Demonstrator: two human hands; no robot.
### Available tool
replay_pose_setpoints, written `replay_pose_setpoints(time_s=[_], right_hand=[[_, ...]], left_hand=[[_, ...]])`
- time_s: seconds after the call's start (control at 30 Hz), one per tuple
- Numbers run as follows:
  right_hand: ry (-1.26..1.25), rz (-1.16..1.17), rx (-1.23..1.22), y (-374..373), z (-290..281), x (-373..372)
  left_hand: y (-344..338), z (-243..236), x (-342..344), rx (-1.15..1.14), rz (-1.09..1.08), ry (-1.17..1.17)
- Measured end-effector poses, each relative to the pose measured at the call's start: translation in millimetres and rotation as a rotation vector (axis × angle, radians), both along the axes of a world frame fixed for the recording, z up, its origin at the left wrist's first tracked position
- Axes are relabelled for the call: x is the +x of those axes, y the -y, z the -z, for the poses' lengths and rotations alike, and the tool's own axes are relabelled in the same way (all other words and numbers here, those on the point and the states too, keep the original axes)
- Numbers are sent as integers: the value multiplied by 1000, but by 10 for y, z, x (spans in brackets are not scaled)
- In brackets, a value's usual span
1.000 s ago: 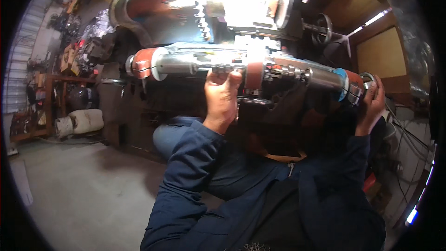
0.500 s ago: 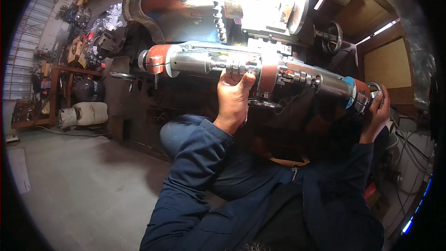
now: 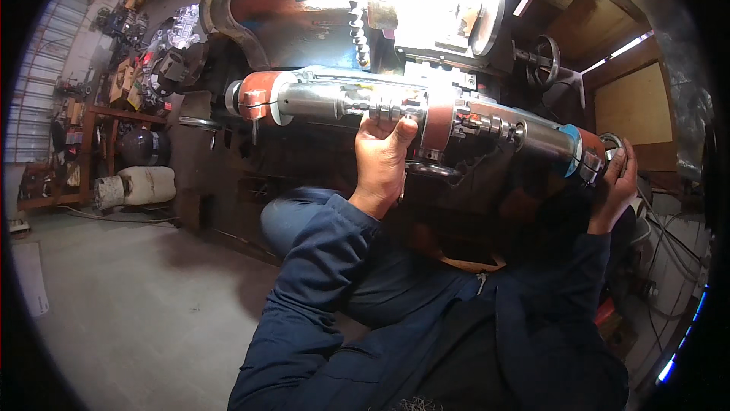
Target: The person adjusts components on a lathe, turns handwheels to position the carriage, and uses a dial indicator to measure the alignment of the metal workpiece.
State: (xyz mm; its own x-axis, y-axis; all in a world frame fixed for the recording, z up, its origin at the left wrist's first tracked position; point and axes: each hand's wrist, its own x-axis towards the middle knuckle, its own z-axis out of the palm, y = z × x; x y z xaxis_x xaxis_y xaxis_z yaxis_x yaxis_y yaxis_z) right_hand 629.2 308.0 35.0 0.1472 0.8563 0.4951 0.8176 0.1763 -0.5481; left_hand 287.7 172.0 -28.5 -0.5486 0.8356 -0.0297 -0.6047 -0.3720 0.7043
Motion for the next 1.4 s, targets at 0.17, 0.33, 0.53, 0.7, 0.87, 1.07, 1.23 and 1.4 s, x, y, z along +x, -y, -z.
replay_pose_setpoints(time_s=[0.17,0.33,0.53,0.7,0.87,1.07,1.23,1.4], right_hand=[[-15,-5,-6,-10,18,12],[-16,-3,-13,-1,-7,-10],[24,-21,14,-18,19,28],[18,-19,12,-4,-8,-3],[32,-13,9,3,-12,2],[58,-3,20,-14,2,19],[36,-5,16,-25,21,37],[-5,-10,5,0,-6,-10]], left_hand=[[-3,20,-4,6,-5,-2],[1,30,-8,-3,6,-8],[7,53,-7,-17,6,-19],[2,57,-4,-9,0,-21],[9,38,-9,-7,23,-33],[4,38,-5,8,13,-15],[5,64,-4,27,19,-13],[-11,62,4,26,2,-7]])
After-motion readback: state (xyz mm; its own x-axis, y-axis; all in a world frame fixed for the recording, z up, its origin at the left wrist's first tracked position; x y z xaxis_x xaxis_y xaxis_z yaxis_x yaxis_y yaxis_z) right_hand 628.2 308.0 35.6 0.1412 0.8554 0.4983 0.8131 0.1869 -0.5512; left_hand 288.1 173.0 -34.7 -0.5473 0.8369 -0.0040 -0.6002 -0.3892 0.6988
